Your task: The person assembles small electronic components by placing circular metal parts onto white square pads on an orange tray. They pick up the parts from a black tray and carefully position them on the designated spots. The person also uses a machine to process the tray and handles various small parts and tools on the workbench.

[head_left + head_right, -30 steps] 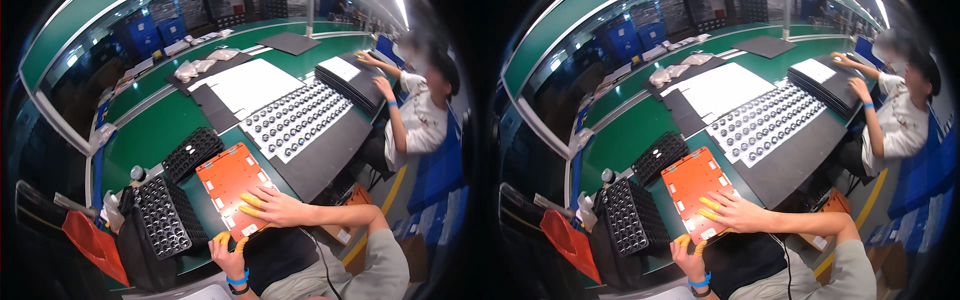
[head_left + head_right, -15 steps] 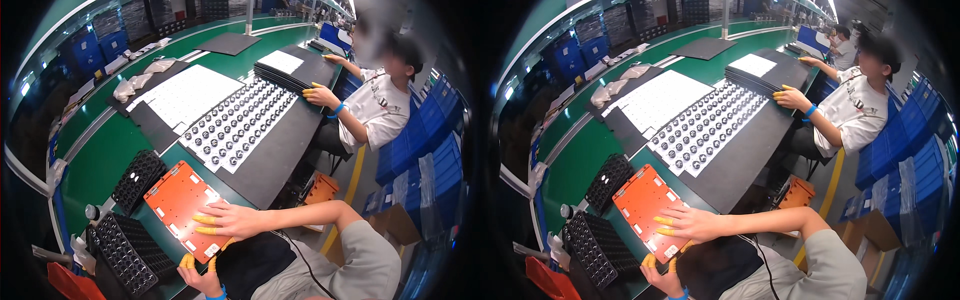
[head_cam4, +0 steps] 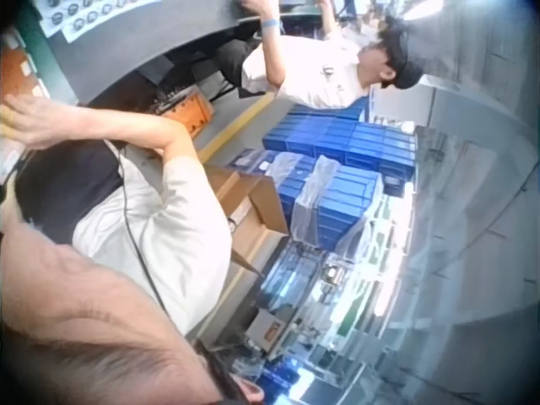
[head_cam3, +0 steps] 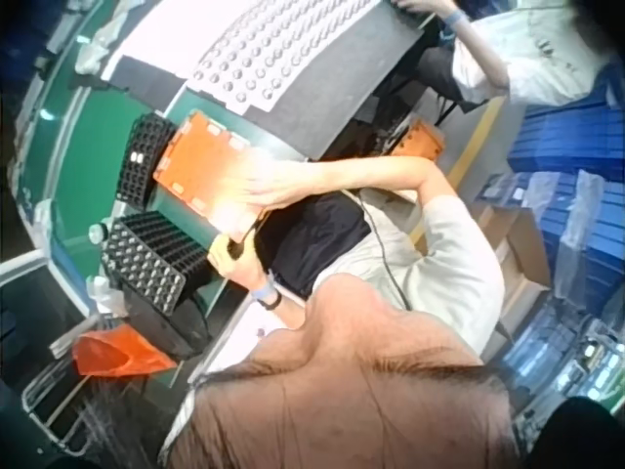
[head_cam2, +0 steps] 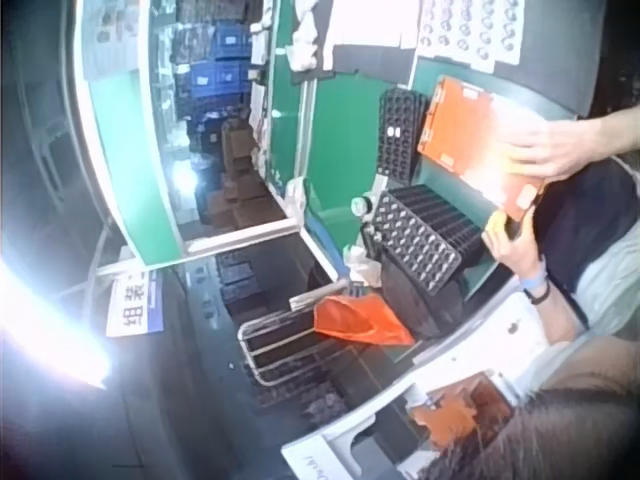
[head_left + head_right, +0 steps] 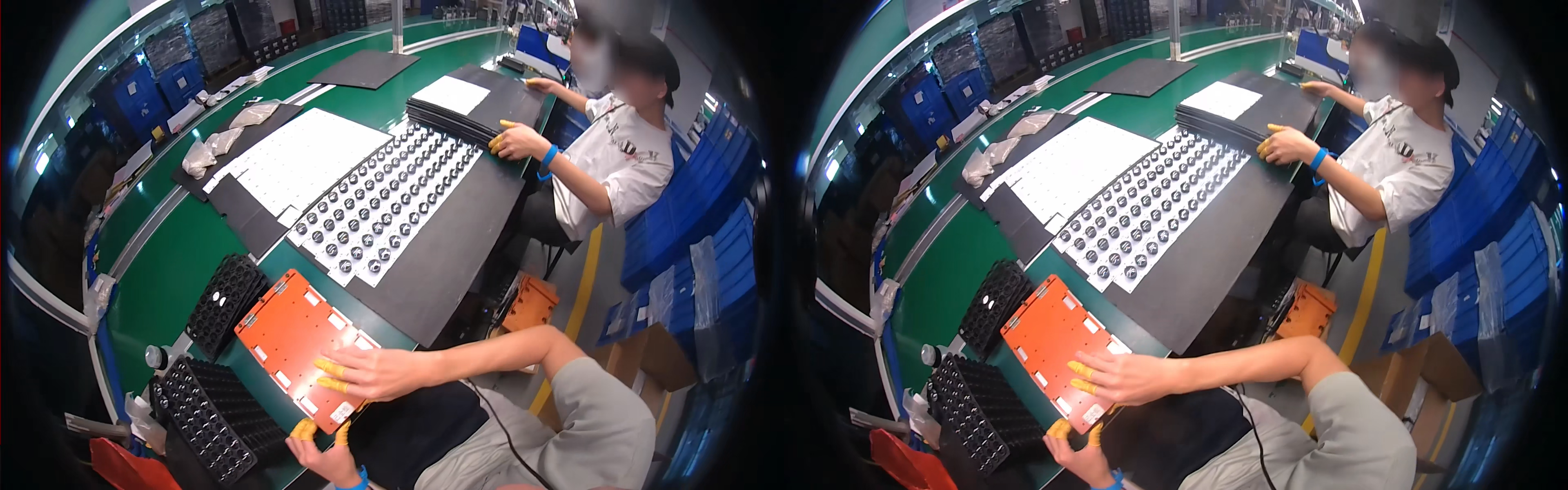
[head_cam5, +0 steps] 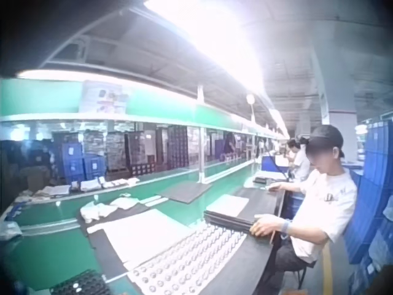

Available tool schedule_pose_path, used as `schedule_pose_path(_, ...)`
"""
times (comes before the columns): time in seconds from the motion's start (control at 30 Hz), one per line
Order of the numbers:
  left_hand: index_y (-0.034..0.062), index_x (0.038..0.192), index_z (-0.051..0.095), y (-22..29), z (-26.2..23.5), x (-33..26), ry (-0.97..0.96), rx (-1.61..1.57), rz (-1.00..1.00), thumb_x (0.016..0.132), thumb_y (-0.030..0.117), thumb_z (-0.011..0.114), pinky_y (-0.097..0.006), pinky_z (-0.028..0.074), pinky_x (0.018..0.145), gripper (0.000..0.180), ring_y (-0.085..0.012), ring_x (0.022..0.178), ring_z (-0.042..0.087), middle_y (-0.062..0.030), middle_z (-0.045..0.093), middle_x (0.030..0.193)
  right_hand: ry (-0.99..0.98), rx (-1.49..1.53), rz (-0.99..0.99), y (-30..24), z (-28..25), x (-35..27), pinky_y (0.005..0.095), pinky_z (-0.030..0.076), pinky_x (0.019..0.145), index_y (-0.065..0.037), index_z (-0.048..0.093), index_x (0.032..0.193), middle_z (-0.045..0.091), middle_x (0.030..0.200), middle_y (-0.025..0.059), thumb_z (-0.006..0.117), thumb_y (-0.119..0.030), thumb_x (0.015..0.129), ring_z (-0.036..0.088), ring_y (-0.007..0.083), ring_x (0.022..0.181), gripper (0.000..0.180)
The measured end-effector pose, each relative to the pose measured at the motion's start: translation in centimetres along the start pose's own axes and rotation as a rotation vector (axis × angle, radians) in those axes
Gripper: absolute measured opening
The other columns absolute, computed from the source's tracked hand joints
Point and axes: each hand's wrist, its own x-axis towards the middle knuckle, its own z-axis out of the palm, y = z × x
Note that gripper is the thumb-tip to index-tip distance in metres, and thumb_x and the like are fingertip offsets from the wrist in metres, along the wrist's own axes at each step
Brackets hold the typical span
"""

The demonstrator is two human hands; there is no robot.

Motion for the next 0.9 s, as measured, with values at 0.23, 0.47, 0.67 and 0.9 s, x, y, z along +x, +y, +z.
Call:
schedule_pose_path(0.23,-0.0017,0.093,0.066,1.2,0.4,0.1,0.002,0.052,0.015,0.063,0.028,0.092,-0.047,0.047,0.080,0.049,-0.0374,0.089,0.058,-0.0153,0.063,0.093,0.034,-0.036,-0.020,0.2,-4.4,2.3,0.0385,0.053,0.089,0.006,0.056,0.129,0.059,0.123,0.0246,0.060,-0.023,0.086,0.057,0.0364,0.121,0.052)
schedule_pose_path(0.47,-0.0037,0.085,0.064,2.6,-1.0,0.7,0.029,-0.011,0.029,0.064,0.015,0.093,-0.047,0.050,0.078,0.040,-0.0366,0.085,0.060,-0.0180,0.063,0.091,0.061,-0.023,-0.041,5.5,-11.6,10.9,0.0421,0.047,0.056,-0.003,0.057,0.080,0.061,0.067,0.0083,0.078,-0.048,0.071,0.064,0.0293,0.063,0.050)
schedule_pose_path(0.67,-0.0026,0.084,0.064,2.4,-1.4,0.8,0.097,0.040,0.082,0.064,0.018,0.094,-0.045,0.050,0.075,0.041,-0.0370,0.082,0.060,-0.0173,0.063,0.088,0.531,0.881,0.367,12.4,-9.1,16.5,0.0335,0.049,0.065,0.000,0.050,0.105,0.066,0.078,0.0140,0.085,-0.024,0.077,0.066,0.0219,0.074,0.050)
schedule_pose_path(0.9,-0.0021,0.084,0.063,2.2,-0.3,0.2,0.094,0.013,0.116,0.064,0.018,0.094,-0.045,0.050,0.075,0.042,-0.0370,0.080,0.060,-0.0166,0.064,0.087,0.708,1.083,0.666,17.1,1.1,16.5,0.0332,0.045,0.062,0.004,0.056,0.096,0.062,0.074,0.0075,0.075,-0.020,0.089,0.053,0.0131,0.069,0.031)
